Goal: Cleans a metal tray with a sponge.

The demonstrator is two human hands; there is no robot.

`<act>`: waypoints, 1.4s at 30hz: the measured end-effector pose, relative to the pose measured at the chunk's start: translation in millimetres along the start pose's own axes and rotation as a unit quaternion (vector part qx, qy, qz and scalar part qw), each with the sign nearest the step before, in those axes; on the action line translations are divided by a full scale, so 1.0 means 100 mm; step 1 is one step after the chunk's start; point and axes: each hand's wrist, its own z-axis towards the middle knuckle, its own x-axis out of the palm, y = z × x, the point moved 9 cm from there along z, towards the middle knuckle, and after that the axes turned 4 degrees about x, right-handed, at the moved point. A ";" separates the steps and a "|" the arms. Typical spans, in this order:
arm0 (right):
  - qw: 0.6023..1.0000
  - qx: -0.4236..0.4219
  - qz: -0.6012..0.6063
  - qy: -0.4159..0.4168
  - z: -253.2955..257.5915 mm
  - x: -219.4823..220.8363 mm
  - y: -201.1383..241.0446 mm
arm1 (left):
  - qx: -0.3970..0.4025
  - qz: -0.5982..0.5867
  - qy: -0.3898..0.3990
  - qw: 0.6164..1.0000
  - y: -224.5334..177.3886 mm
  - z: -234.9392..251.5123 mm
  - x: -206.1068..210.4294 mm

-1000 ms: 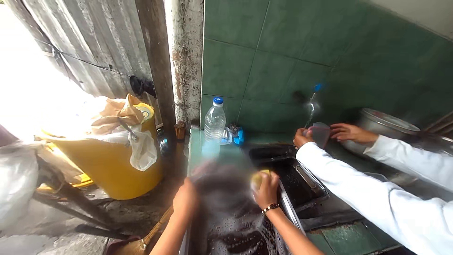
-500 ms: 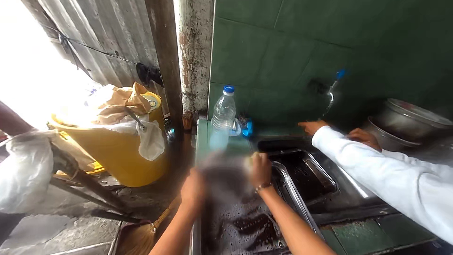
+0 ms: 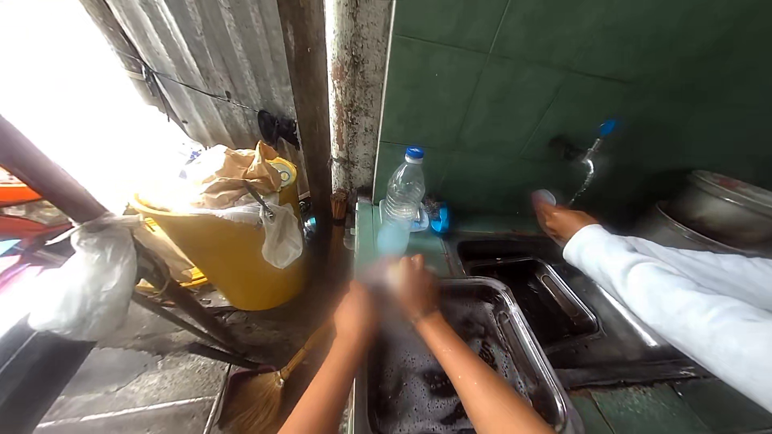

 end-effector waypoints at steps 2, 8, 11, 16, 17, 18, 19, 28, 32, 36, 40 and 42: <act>0.997 -0.062 0.022 0.037 0.02 0.10 0.33 | 0.014 -0.002 0.001 1.000 -0.02 0.02 0.00; 0.977 -0.040 0.015 0.209 0.13 0.18 0.40 | 0.065 0.023 0.041 0.997 0.09 -0.11 -0.01; 0.989 -0.007 0.001 0.146 0.14 0.15 0.37 | 0.031 -0.037 0.082 0.995 0.40 -0.64 0.07; 0.994 -0.045 0.037 0.087 0.01 0.09 0.42 | -0.009 -0.186 0.034 0.982 0.85 -1.46 0.34; 0.994 -0.078 0.059 0.044 -0.05 0.08 0.46 | -0.008 -0.185 0.033 0.982 0.84 -1.48 0.35; 0.990 -0.113 0.088 0.009 -0.13 0.08 0.50 | -0.006 -0.182 0.037 0.983 0.81 -1.46 0.36; 0.983 -0.143 0.117 -0.009 -0.21 0.08 0.53 | -0.004 -0.182 0.045 0.982 0.78 -1.45 0.37; 0.843 -0.447 0.281 0.104 -1.50 -0.17 1.00 | 0.041 -0.190 -0.006 0.981 0.73 -1.45 0.36; 0.843 -0.459 0.255 0.114 -1.23 -0.08 1.08 | 0.033 -0.180 0.003 0.983 0.73 -1.43 0.38; 0.913 -0.339 0.161 0.163 -0.34 0.21 1.06 | 0.015 -0.153 0.007 0.988 0.73 -1.43 0.39; 0.934 -0.252 0.155 0.202 -0.27 0.17 1.06 | 0.022 -0.155 -0.022 0.987 0.75 -1.42 0.40; 0.924 -0.283 0.193 0.168 -0.57 0.04 1.10 | 0.038 -0.152 -0.031 0.987 0.72 -1.40 0.38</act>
